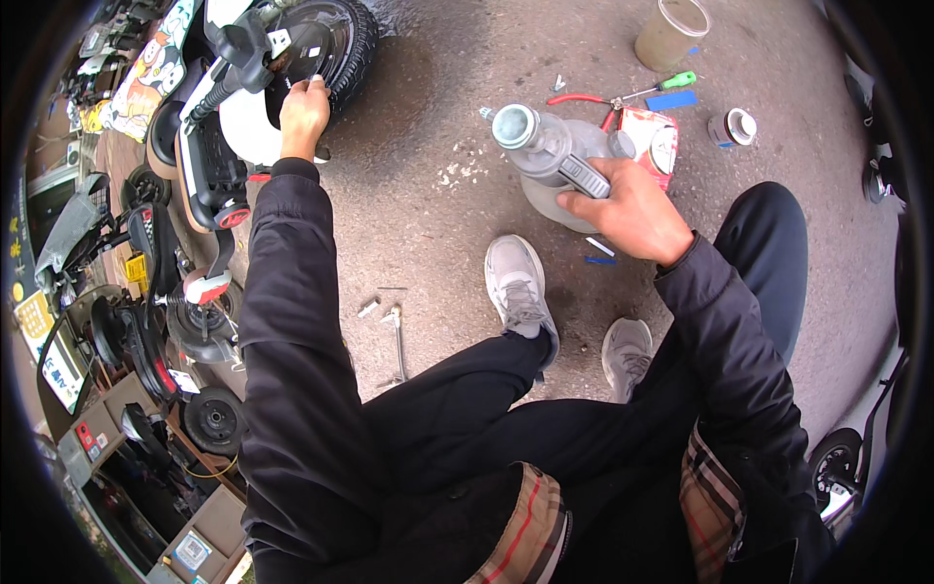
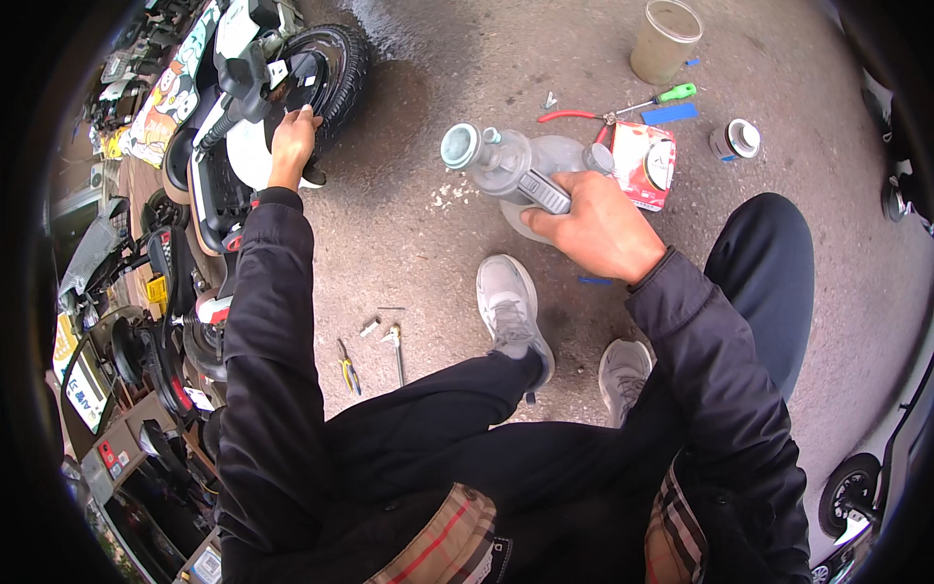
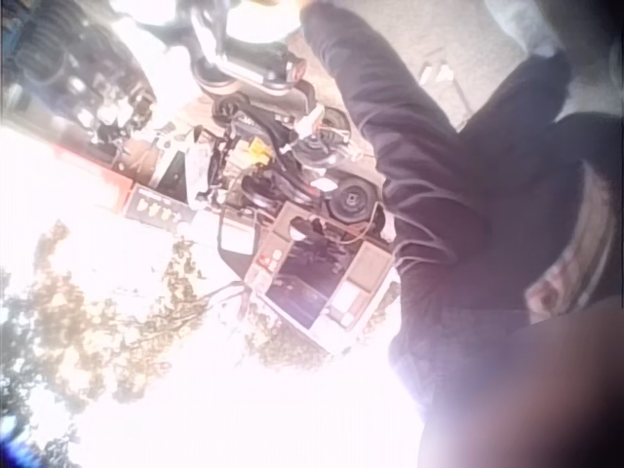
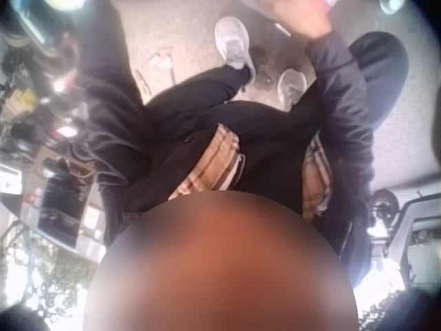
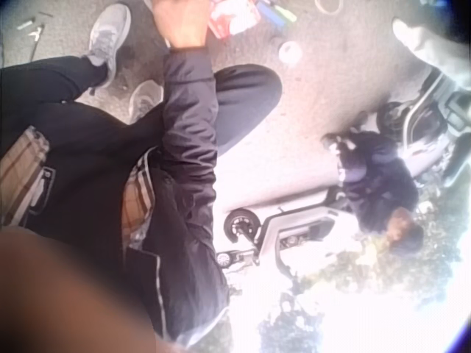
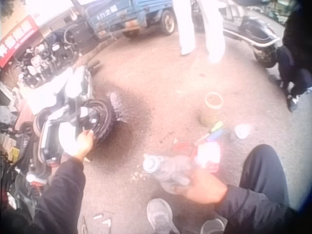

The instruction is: The person sits on the ground and uses a tire inflator to add air to a scooter tire, then sprays a liquid from a pressure sprayer onto the tire surface. Tools and containers are handled and placed on the ground nearby.

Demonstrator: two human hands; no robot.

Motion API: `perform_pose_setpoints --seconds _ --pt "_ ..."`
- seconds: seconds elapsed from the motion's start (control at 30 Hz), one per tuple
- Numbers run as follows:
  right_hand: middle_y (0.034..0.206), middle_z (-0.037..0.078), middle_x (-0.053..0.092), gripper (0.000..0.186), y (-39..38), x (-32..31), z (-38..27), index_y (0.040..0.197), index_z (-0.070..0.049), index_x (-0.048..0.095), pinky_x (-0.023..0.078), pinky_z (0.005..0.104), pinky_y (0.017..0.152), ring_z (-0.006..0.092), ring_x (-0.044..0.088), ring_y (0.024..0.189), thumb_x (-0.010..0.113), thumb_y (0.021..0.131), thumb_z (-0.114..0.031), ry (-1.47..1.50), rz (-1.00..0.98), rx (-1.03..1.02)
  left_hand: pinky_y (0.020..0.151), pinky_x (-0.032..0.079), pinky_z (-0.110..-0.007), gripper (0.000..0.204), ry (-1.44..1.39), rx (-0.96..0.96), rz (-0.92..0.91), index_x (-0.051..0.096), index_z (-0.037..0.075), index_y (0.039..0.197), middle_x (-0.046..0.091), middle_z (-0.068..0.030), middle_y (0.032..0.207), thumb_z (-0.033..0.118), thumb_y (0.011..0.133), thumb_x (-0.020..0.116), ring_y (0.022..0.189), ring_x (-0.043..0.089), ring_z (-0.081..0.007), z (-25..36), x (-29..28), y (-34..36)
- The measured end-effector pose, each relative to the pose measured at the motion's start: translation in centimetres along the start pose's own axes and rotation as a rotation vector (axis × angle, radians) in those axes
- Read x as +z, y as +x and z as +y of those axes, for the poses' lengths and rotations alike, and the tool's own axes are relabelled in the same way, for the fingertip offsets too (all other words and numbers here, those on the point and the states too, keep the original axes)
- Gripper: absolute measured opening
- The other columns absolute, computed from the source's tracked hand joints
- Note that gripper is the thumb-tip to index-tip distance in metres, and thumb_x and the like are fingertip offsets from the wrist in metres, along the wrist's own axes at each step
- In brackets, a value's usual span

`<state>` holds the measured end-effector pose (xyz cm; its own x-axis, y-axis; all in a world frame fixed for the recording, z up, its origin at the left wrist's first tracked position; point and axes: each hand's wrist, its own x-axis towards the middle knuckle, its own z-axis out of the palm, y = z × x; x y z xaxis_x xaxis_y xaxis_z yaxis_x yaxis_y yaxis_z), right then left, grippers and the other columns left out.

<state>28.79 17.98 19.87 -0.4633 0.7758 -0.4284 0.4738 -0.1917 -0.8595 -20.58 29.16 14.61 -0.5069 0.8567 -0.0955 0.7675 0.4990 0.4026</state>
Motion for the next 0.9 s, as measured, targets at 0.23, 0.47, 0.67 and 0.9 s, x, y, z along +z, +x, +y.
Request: perform_pose_setpoints --seconds 0.23,0.47,0.67,0.9 --pt "0.074 0.018 0.069 0.04 -0.1 0.4 1.3 0.107 0.006 0.075 0.054 0.0409 0.071 0.0245 0.068 0.07 0.075 0.089 -0.029 0.012 0.009 -0.062 0.103 0.047 -0.036 0.059 0.085 -0.051 0.074 0.065 -0.009 0.134 0.08 -0.0185 0.111 0.041 0.105 0.054 0.114 0.072 -0.0289 -0.9 -0.8 0.8" --pt "0.073 0.018 0.069 0.051 -0.9 0.7 1.0 0.102 0.008 0.074 0.054 0.042 0.072 0.0246 0.068 0.07 0.076 0.093 -0.042 -0.045 0.025 -0.073 0.098 0.048 -0.037 0.052 -0.451 -0.146 0.148 0.058 -0.008 0.141 0.076 -0.0189 0.116 0.033 0.108 0.057 0.108 0.072 -0.0268 1.0 -2.9 -0.5" --pt "0.073 0.017 0.065 0.064 -2.1 1.2 -0.6 0.098 0.01 0.072 0.052 0.041 0.072 0.0225 0.064 0.072 0.071 0.098 -0.054 0.109 0.087 -0.131 0.098 0.051 -0.038 0.05 -0.562 -0.132 0.205 0.056 -0.009 0.141 0.076 -0.0212 0.116 0.03 0.108 0.058 0.108 0.072 -0.0287 1.8 -3.8 -1.2" --pt "0.073 0.004 0.051 0.056 -3.4 1.0 -1.2 0.094 0.005 0.063 0.042 0.0353 0.065 0.0135 0.047 0.071 0.054 0.11 -0.048 0.127 -0.099 -0.141 0.092 0.052 -0.036 0.048 -0.551 -0.132 0.214 0.056 -0.008 0.14 0.076 -0.0222 0.116 0.028 0.109 0.057 0.104 0.073 -0.0274 2.3 -3.9 -1.2"
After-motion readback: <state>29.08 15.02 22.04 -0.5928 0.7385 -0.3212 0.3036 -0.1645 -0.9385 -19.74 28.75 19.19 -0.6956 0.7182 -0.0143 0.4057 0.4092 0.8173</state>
